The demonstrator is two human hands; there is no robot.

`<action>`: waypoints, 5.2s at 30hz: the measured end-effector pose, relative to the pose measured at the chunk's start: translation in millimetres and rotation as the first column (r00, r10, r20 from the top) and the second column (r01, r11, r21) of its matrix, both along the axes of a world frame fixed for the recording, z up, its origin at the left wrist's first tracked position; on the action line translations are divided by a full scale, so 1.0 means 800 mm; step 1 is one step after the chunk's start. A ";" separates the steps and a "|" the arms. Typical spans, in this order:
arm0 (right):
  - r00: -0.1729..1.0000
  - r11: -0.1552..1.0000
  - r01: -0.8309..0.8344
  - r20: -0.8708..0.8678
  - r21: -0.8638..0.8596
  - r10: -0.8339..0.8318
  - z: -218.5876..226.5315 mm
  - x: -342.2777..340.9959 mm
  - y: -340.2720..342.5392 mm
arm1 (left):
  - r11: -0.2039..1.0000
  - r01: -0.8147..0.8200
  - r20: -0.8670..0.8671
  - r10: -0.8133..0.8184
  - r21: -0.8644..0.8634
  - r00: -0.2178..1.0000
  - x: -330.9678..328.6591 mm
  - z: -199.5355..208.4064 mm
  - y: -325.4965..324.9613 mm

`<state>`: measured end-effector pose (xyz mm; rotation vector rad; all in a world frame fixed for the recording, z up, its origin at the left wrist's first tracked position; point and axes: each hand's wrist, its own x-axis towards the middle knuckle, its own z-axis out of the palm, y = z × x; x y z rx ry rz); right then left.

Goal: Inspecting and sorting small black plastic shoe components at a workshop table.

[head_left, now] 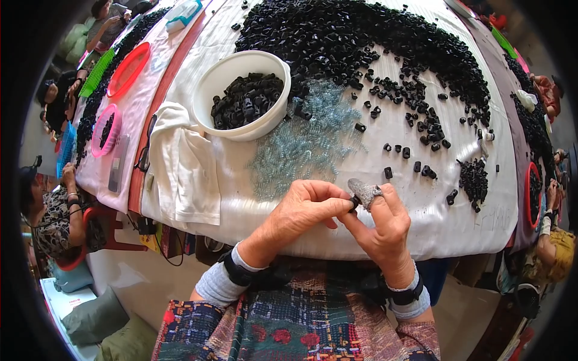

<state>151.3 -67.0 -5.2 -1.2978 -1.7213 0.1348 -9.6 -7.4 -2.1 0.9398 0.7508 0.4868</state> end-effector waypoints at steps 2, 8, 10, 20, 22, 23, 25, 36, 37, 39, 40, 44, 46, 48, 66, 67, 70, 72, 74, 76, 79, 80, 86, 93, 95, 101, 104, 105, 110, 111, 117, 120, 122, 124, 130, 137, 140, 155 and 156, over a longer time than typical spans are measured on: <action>1.000 1.000 -0.026 0.006 0.008 0.026 0.002 -0.001 0.000 | 1.000 0.020 -0.005 -0.020 0.006 1.000 0.001 -0.001 0.001; 0.999 1.000 0.017 0.040 -0.016 -0.017 -0.006 0.002 -0.005 | 1.000 -0.006 0.019 0.005 0.018 1.000 0.004 -0.001 -0.004; 0.998 1.000 0.015 0.061 0.000 -0.015 -0.004 0.004 -0.005 | 0.999 0.007 -0.026 -0.006 0.038 1.000 0.004 0.000 -0.005; 0.997 1.000 -0.028 0.070 0.009 0.028 0.009 0.007 -0.007 | 0.996 0.060 -0.027 -0.058 0.069 0.998 0.001 0.007 -0.003; 0.997 0.999 -0.030 0.069 0.021 0.028 0.005 0.006 -0.008 | 0.986 0.103 -0.045 -0.097 0.130 0.994 0.000 0.007 -0.003; 0.997 0.999 -0.023 0.068 0.024 0.021 0.005 0.006 -0.009 | 0.986 0.091 -0.048 -0.085 0.141 0.995 0.002 0.005 -0.005; 0.998 0.999 -0.027 0.065 0.033 0.025 0.011 0.005 -0.008 | 0.987 0.101 -0.039 -0.096 0.126 0.995 0.005 0.000 -0.007; 0.994 0.996 -0.080 0.074 -0.040 0.083 0.027 0.006 0.000 | 0.977 0.084 -0.057 -0.074 0.196 0.996 -0.006 0.029 0.003; 0.995 0.994 -0.097 0.023 -0.056 0.099 0.028 0.008 0.002 | 0.982 0.050 -0.030 -0.045 0.184 0.999 -0.009 0.029 0.008; 0.999 0.994 -0.044 0.012 -0.098 0.045 0.026 0.027 0.001 | 0.989 -0.094 0.074 0.086 0.115 0.994 -0.020 0.029 0.021; 0.998 0.994 0.053 0.028 -0.091 -0.051 0.022 0.041 0.005 | 0.981 -0.167 0.120 0.154 0.103 0.981 -0.025 0.032 0.029; 0.952 0.946 0.291 0.144 -0.141 -0.271 0.013 0.090 0.017 | 0.915 -0.394 0.232 0.402 -0.082 0.886 -0.046 0.034 0.068; 0.937 0.936 0.326 0.175 -0.134 -0.301 0.009 0.107 0.022 | 0.869 -0.464 0.226 0.493 -0.173 0.840 -0.052 0.036 0.081; 0.912 0.924 0.364 0.248 -0.118 -0.328 0.005 0.119 0.026 | 0.836 -0.503 0.241 0.545 -0.217 0.803 -0.059 0.035 0.091; 0.837 0.922 0.351 0.497 -0.165 -0.229 -0.006 0.099 0.036 | 0.976 -0.165 0.271 0.198 -0.141 0.942 -0.038 0.017 0.057; 0.892 0.957 0.256 0.415 -0.138 -0.179 0.002 0.090 0.031 | 0.980 -0.137 0.209 0.166 -0.147 0.964 -0.030 0.016 0.050; 0.959 0.993 0.051 0.283 -0.109 -0.018 0.024 0.062 0.023 | 0.993 -0.019 0.088 0.029 -0.113 0.996 -0.009 0.019 0.038; 0.968 0.986 -0.143 0.195 -0.090 0.158 0.040 0.042 0.022 | 0.997 0.016 0.064 -0.011 -0.078 0.998 0.000 0.018 0.034; 0.958 0.971 -0.229 0.158 -0.074 0.238 0.042 0.027 0.023 | 0.992 0.106 0.081 -0.111 0.063 0.990 0.005 0.014 0.033; 0.953 0.961 -0.263 0.134 -0.082 0.272 0.042 0.021 0.018 | 0.993 0.106 0.064 -0.109 0.049 0.992 0.002 0.018 0.034; 0.970 0.955 -0.236 -0.098 -0.178 0.222 0.036 0.023 0.012 | 0.997 0.073 0.054 -0.073 -0.005 0.996 -0.007 0.014 0.029; 0.983 0.970 -0.180 -0.062 -0.166 0.172 0.023 0.030 0.010 | 0.998 0.044 0.060 -0.041 -0.047 0.997 -0.010 0.013 0.028; 0.966 0.990 -0.104 0.226 -0.098 0.124 -0.003 0.017 0.007 | 0.986 -0.128 0.105 0.139 -0.109 0.985 -0.022 0.002 0.022; 0.881 0.985 -0.060 0.455 -0.165 0.130 -0.011 0.007 0.005 | 0.976 -0.162 0.166 0.186 -0.148 0.968 -0.031 -0.008 0.020; 0.911 0.993 -0.019 0.408 -0.119 0.066 -0.017 0.010 0.004 | 0.977 -0.166 0.134 0.184 -0.135 0.974 -0.030 -0.006 0.018; 0.947 0.937 -0.042 -0.314 -0.346 -0.073 0.004 0.008 -0.001 | 0.992 -0.110 0.095 0.116 -0.069 0.989 -0.017 0.003 0.012; 0.733 0.948 -0.193 -0.679 -0.253 -0.032 0.022 0.001 0.001 | 0.997 -0.075 0.114 0.078 -0.029 0.990 -0.009 0.005 0.009; 0.733 0.948 -0.192 -0.679 -0.255 -0.034 0.026 0.001 0.001 | 0.998 -0.063 0.115 0.063 -0.006 0.991 -0.006 0.007 0.008; 0.653 0.952 -0.227 -0.758 -0.203 -0.006 0.032 -0.003 0.003 | 0.996 -0.084 0.104 0.079 0.037 0.991 0.003 0.014 0.003; 0.652 0.952 -0.227 -0.758 -0.206 -0.008 0.030 -0.003 0.003 | 0.994 -0.090 0.104 0.084 0.054 0.991 0.004 0.014 0.003; 0.663 0.960 -0.177 -0.747 -0.216 -0.046 0.018 -0.005 0.002 | 0.981 -0.139 0.048 0.134 0.132 0.990 0.008 0.015 0.000; 0.657 0.965 -0.175 -0.753 -0.197 -0.035 0.010 -0.005 0.002 | 0.976 -0.148 0.044 0.143 0.161 0.989 0.010 0.013 -0.002; 0.760 0.981 -0.113 -0.650 -0.155 -0.015 0.003 -0.004 0.001 | 0.968 -0.153 0.041 0.148 0.198 0.988 0.011 0.008 -0.003; 0.802 0.980 -0.101 -0.597 -0.170 -0.021 0.002 -0.002 0.001 | 0.959 -0.159 0.038 0.154 0.234 0.987 0.011 0.006 -0.002; 0.903 0.993 0.039 -0.422 -0.108 -0.081 -0.002 0.003 -0.004 | 0.978 -0.123 0.012 0.123 0.167 0.992 0.010 0.006 0.000; 0.979 0.998 -0.002 -0.204 -0.066 -0.012 0.000 0.003 -0.008 | 0.984 -0.117 0.043 0.113 0.133 0.993 0.008 0.003 0.002; 0.981 0.981 0.186 -0.052 -0.060 -0.190 -0.013 0.035 -0.006 | 0.986 -0.145 0.025 0.143 0.077 0.989 0.006 0.003 0.002; 0.937 0.978 0.195 0.310 -0.072 -0.164 -0.010 0.090 0.079 | 0.996 -0.085 0.023 0.085 0.012 0.996 0.003 -0.010 0.008; 0.920 0.976 0.196 0.361 -0.092 -0.151 -0.013 0.089 0.083 | 0.996 -0.089 0.022 0.089 0.011 0.996 0.002 -0.010 0.008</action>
